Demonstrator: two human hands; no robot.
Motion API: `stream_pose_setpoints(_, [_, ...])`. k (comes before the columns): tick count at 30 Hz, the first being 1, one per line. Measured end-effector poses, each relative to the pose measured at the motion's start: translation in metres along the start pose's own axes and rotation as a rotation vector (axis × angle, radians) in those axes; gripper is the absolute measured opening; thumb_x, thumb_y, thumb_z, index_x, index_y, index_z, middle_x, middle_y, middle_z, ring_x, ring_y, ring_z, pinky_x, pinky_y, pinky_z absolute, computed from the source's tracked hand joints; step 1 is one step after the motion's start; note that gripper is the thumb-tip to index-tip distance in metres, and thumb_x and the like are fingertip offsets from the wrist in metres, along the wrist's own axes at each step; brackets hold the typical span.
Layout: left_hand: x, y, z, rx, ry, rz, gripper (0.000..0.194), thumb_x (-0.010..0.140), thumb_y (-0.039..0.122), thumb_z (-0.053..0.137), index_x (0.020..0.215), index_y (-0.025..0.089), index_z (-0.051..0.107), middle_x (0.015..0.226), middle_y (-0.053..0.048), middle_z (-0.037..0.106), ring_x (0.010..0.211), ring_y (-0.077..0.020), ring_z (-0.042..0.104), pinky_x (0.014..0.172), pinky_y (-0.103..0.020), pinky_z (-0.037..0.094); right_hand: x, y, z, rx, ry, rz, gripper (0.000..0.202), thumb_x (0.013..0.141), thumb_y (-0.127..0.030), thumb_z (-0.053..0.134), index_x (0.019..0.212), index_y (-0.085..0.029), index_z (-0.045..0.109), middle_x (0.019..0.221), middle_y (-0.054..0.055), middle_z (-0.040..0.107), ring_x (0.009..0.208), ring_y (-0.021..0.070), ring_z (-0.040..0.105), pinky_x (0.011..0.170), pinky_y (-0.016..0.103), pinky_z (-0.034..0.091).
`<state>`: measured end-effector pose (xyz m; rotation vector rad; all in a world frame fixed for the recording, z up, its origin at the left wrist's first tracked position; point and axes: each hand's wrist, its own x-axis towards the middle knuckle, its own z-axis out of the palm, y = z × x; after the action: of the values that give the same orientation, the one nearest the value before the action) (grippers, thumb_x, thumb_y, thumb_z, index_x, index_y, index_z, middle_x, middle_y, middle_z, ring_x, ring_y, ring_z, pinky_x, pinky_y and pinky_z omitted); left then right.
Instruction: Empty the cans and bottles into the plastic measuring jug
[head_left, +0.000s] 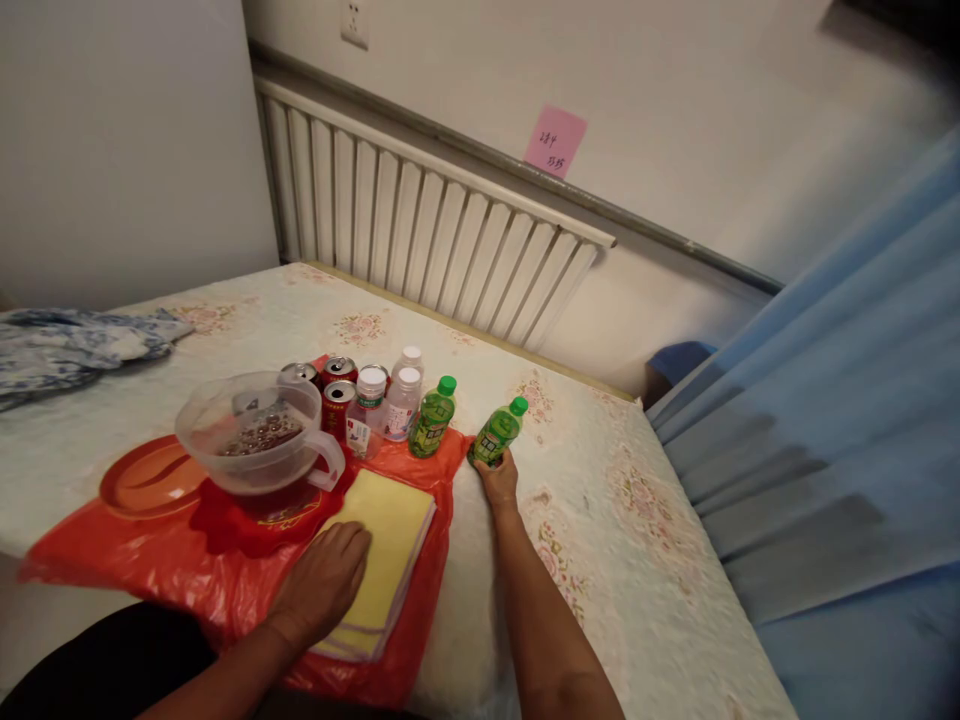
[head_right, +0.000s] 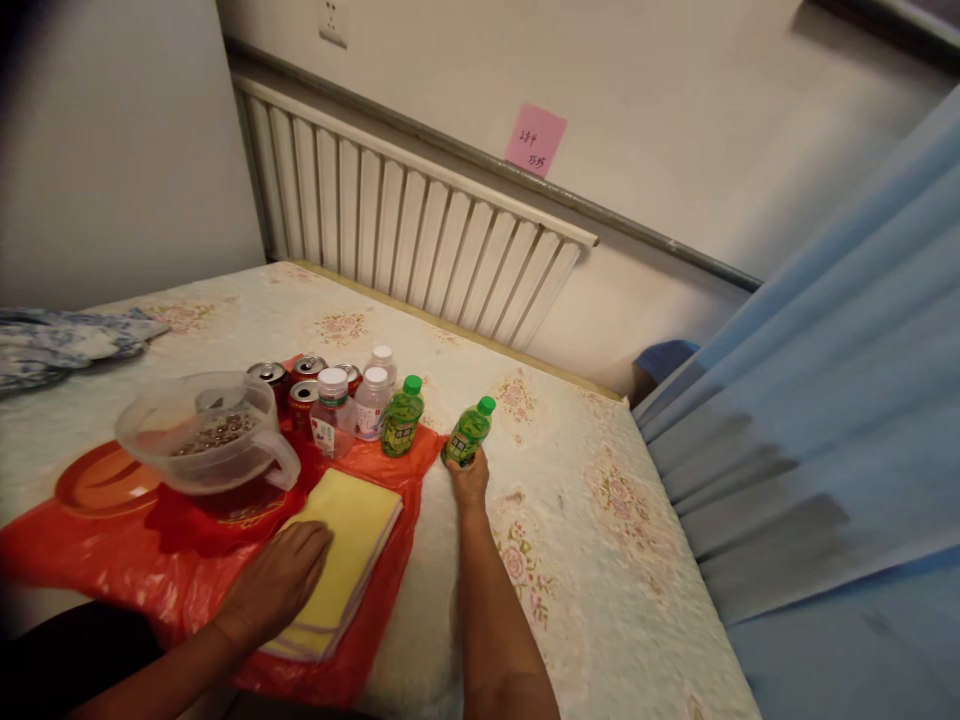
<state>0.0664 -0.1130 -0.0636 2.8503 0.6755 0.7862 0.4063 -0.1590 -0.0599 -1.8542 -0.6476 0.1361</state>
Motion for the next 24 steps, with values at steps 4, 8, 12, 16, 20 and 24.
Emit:
stream_pose_setpoints(4, [0.000, 0.000, 0.000, -0.038, 0.011, -0.011, 0.019, 0.093, 0.013, 0.045, 0.095, 0.020, 0.063, 0.102, -0.009, 0.065, 0.097, -0.0257, 0.058, 0.084, -0.040, 0.048, -0.001, 0.001, -0.001, 0.000, 0.012, 0.006, 0.053, 0.054, -0.038, 0.075, 0.102, -0.016, 0.065, 0.093, 0.006, 0.073, 0.080, 0.0214, 0.063, 0.077, 0.033, 0.051])
stream_pose_setpoints(8, [0.000, 0.001, 0.000, -0.016, 0.005, -0.013, 0.018, 0.093, 0.013, 0.045, 0.094, 0.020, 0.062, 0.100, -0.009, 0.065, 0.097, -0.0251, 0.058, 0.085, -0.040, 0.049, -0.003, 0.000, -0.003, 0.028, 0.015, 0.014, 0.060, 0.052, -0.040, 0.077, 0.106, -0.016, 0.066, 0.095, 0.007, 0.073, 0.081, 0.0228, 0.065, 0.077, 0.033, 0.053])
stream_pose_setpoints(12, [0.000, 0.002, -0.001, 0.018, 0.002, -0.017, 0.019, 0.093, 0.012, 0.044, 0.093, 0.021, 0.061, 0.098, -0.008, 0.064, 0.097, -0.0250, 0.058, 0.085, -0.039, 0.049, -0.008, 0.002, -0.007, 0.069, 0.059, 0.029, 0.073, 0.053, -0.039, 0.075, 0.120, -0.016, 0.061, 0.108, 0.009, 0.073, 0.091, 0.0233, 0.067, 0.081, 0.033, 0.054])
stream_pose_setpoints(16, [0.001, 0.003, -0.002, 0.017, 0.007, -0.018, 0.019, 0.092, 0.011, 0.044, 0.091, 0.021, 0.060, 0.095, -0.007, 0.063, 0.096, -0.0246, 0.057, 0.084, -0.039, 0.048, -0.028, 0.005, -0.016, 0.088, 0.175, 0.068, 0.066, 0.063, -0.041, 0.068, 0.123, -0.014, 0.058, 0.105, 0.012, 0.071, 0.091, 0.0231, 0.067, 0.083, 0.034, 0.053])
stream_pose_setpoints(20, [0.000, 0.004, -0.002, -0.007, 0.022, -0.019, 0.018, 0.092, 0.011, 0.045, 0.090, 0.021, 0.060, 0.092, -0.007, 0.062, 0.093, -0.0247, 0.057, 0.084, -0.039, 0.047, -0.056, -0.003, -0.020, 0.102, 0.207, 0.052, 0.046, 0.074, -0.042, 0.057, 0.110, -0.015, 0.062, 0.085, 0.008, 0.070, 0.077, 0.0217, 0.064, 0.079, 0.036, 0.053])
stream_pose_setpoints(24, [-0.001, 0.003, -0.001, -0.031, 0.030, -0.034, 0.017, 0.092, 0.011, 0.046, 0.091, 0.021, 0.060, 0.092, -0.006, 0.061, 0.092, -0.0241, 0.055, 0.085, -0.038, 0.046, -0.063, -0.030, -0.004, 0.155, 0.067, -0.025, 0.033, 0.073, -0.042, 0.059, 0.096, -0.019, 0.064, 0.077, 0.003, 0.069, 0.072, 0.0194, 0.065, 0.073, 0.032, 0.054])
